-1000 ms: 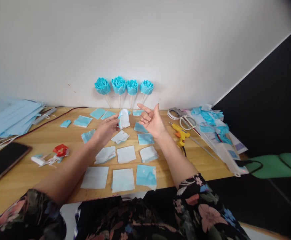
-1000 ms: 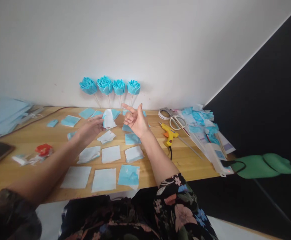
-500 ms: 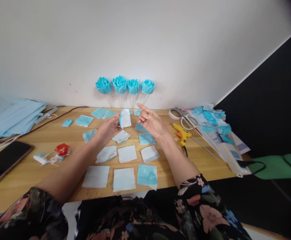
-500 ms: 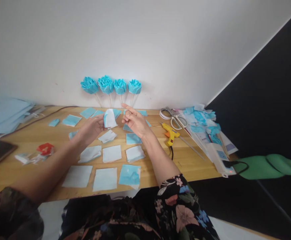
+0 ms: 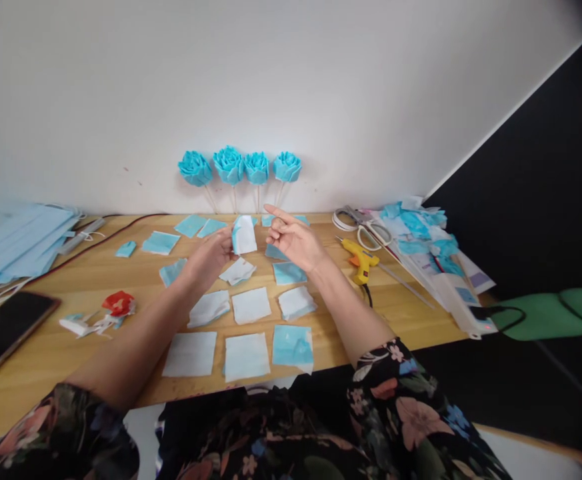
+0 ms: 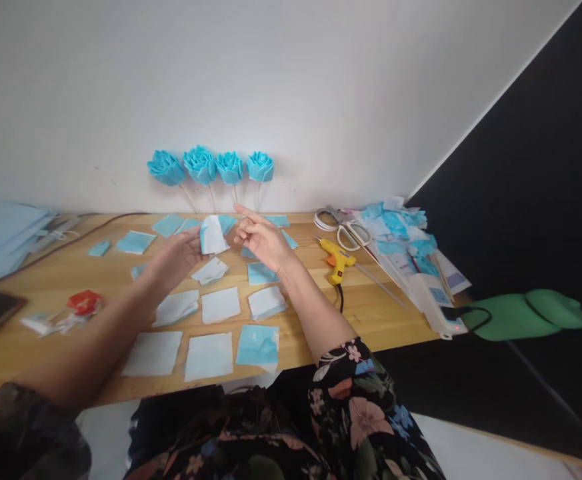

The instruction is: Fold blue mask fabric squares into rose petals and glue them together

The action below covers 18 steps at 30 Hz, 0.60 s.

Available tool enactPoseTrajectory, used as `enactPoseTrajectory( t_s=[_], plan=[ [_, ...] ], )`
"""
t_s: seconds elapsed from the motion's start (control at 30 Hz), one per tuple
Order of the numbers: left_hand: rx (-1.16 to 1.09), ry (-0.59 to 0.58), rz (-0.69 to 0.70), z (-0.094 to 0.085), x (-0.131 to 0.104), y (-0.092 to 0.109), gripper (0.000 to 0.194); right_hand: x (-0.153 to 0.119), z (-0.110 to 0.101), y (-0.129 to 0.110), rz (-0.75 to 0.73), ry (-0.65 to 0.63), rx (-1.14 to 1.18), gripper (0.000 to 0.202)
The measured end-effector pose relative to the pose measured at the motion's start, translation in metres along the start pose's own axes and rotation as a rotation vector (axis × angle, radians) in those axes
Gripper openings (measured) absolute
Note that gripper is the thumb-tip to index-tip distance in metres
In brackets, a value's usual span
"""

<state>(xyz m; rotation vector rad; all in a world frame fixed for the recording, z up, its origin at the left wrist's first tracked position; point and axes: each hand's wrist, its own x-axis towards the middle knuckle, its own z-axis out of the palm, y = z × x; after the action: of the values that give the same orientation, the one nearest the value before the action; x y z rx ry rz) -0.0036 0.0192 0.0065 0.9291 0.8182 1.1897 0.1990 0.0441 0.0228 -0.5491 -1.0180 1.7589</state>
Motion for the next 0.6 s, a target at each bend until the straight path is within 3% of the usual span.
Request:
enactPoseTrajectory(
  t_s=[0.6],
  plan=[
    [-0.062,-0.011,-0.034,-0.0026,-0.0001,0.0003,0.019,-0.0023,-0.0023,0.0001,0.072,-0.054,0.035,0.05]
  ],
)
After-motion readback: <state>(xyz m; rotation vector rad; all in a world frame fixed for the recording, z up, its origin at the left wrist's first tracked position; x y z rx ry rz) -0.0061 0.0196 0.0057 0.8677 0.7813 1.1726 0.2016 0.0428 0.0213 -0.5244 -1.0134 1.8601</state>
